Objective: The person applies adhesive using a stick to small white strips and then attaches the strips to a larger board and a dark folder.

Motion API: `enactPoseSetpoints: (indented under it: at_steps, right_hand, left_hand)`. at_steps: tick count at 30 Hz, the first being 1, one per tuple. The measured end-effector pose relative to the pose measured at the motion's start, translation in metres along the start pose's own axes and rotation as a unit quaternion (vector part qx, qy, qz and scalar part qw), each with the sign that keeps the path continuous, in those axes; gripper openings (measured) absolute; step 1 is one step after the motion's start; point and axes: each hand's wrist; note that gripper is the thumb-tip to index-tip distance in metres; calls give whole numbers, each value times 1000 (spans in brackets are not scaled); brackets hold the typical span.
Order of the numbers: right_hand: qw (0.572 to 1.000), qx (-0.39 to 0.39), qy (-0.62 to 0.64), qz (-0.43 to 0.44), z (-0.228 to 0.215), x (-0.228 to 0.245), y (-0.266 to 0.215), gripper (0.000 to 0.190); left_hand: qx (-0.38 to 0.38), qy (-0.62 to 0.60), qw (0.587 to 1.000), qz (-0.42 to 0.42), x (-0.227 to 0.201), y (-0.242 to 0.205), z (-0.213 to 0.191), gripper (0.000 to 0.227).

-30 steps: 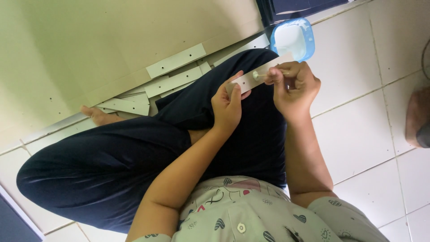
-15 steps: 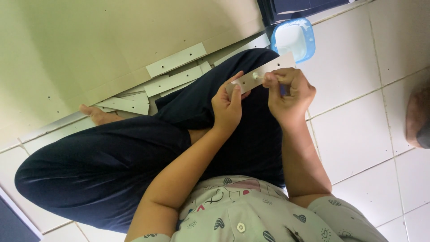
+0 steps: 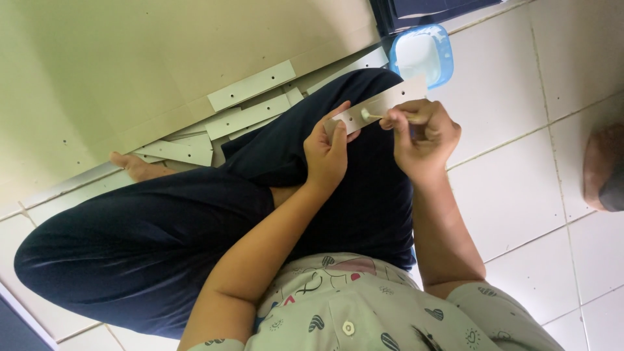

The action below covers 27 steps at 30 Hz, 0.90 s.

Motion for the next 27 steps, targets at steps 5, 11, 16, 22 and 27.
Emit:
enactPoseSetpoints:
  at_steps: [5,11,16,22,27]
  right_hand:
    - [998,-24,40,33,-16,-17,7,28]
    - [978,-33,-177,-101,-22,-22,7,32]
    - [998,-3,-52,-32,2,-1,-4,35]
    - [999,-31,-34,-7,-22,-18,5,30]
    - [989,-14,-135,-63,-22,-18,2,30]
  left_hand:
    - [6,7,1000,-5,0,-2,-1,30]
    - [10,17,1000,4,2,1,-1,30]
    - [5,24,1000,16,0,1,-1,29]
    - [9,3,1000,8,5,1,-4,30]
    - [14,16,1000,16,7,1,-5,30]
Point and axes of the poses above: each hand's wrist, its own y-axis towards the middle knuckle, its own z-axis out of the palm, x = y × z, and after that the axes turned 6 degrees about z, right-handed
